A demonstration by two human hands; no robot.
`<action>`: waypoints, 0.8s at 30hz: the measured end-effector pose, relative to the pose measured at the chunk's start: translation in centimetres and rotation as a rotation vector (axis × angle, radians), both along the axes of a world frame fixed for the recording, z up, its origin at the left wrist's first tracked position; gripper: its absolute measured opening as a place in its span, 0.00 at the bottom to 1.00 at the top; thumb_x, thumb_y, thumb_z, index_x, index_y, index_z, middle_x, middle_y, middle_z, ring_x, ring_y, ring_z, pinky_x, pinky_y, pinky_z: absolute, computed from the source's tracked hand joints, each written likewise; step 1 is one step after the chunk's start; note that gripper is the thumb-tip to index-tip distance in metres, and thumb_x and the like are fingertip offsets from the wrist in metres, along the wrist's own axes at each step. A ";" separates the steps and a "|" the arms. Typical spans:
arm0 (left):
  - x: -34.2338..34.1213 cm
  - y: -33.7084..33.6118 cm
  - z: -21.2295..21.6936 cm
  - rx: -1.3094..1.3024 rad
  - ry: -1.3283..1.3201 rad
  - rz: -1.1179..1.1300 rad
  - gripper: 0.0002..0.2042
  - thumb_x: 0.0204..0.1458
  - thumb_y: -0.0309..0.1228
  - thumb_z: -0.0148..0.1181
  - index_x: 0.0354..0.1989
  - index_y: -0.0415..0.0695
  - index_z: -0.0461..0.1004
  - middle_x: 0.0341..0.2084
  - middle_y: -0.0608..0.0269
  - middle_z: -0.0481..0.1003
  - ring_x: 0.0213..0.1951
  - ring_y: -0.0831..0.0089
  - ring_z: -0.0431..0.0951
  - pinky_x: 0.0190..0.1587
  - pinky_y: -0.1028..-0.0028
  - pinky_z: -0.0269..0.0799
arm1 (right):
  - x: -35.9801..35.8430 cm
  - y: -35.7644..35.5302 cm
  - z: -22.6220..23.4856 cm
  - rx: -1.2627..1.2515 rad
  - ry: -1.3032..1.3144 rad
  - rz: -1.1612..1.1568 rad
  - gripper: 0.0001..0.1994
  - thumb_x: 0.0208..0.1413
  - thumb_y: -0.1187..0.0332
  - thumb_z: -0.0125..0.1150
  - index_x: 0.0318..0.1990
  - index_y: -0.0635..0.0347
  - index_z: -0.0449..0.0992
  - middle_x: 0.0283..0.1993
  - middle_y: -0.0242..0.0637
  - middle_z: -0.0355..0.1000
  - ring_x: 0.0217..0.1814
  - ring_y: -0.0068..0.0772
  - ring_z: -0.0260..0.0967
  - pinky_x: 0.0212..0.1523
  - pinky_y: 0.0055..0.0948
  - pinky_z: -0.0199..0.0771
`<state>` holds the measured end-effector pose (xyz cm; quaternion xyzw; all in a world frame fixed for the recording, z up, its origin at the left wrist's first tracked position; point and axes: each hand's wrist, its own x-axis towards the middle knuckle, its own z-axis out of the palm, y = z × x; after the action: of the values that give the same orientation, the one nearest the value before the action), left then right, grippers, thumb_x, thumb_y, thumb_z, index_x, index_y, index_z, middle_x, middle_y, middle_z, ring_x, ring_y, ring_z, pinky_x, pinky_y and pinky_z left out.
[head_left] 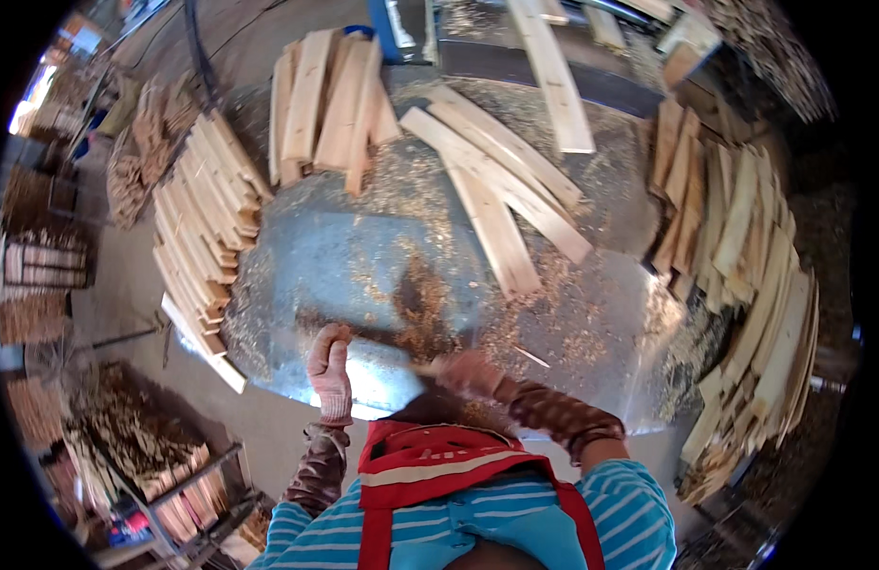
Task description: The person sorts and stacks wooden planks on a workbench in a workshop. They pick up individual planks, inspect them, and arrange them into neat piles, occasionally moving stacks to different locations on the table.
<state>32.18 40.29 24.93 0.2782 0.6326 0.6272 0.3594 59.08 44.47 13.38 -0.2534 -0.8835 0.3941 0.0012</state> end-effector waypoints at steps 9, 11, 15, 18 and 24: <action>2.3 -5.1 -4.2 -0.093 -0.201 -0.078 0.15 0.59 0.28 0.65 0.52 0.35 0.77 0.41 0.55 0.81 0.43 0.68 0.81 0.50 0.68 0.78 | 6.3 2.8 3.0 0.088 -0.618 -0.325 0.09 0.62 0.59 0.57 0.45 0.49 0.76 0.27 0.40 0.75 0.31 0.43 0.79 0.27 0.46 0.78; 3.9 -4.5 -4.2 -0.210 -0.227 -0.126 0.17 0.56 0.28 0.67 0.53 0.36 0.77 0.41 0.57 0.81 0.41 0.70 0.80 0.48 0.70 0.77 | 9.1 4.2 0.0 -0.010 -0.625 -0.564 0.12 0.61 0.58 0.59 0.46 0.52 0.76 0.33 0.43 0.78 0.37 0.41 0.80 0.34 0.42 0.80; 7.1 -2.9 -4.3 -0.463 -0.308 -0.278 0.24 0.54 0.31 0.68 0.59 0.38 0.73 0.45 0.62 0.79 0.44 0.72 0.78 0.49 0.69 0.76 | 9.0 6.5 5.2 -0.218 -0.325 -1.008 0.11 0.63 0.61 0.59 0.48 0.55 0.75 0.36 0.43 0.76 0.44 0.41 0.78 0.42 0.36 0.79; 9.6 -2.2 -5.5 -0.335 -0.775 -0.571 0.26 0.63 0.35 0.57 0.67 0.38 0.63 0.49 0.56 0.78 0.50 0.67 0.79 0.54 0.67 0.76 | 6.7 3.4 5.8 0.154 -0.230 -0.446 0.12 0.62 0.63 0.58 0.49 0.58 0.74 0.38 0.43 0.76 0.44 0.41 0.77 0.43 0.36 0.77; 13.4 0.9 -7.5 -0.340 -0.756 -0.343 0.21 0.54 0.20 0.59 0.58 0.36 0.71 0.45 0.53 0.80 0.45 0.57 0.81 0.49 0.57 0.81 | 7.8 3.8 3.6 0.144 -0.111 -0.451 0.12 0.66 0.59 0.54 0.45 0.58 0.72 0.43 0.42 0.75 0.44 0.45 0.77 0.43 0.37 0.81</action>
<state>45.55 41.15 17.48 0.0672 0.4958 0.5031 0.7047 66.89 48.30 16.98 -0.4647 -0.8291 0.3052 0.0589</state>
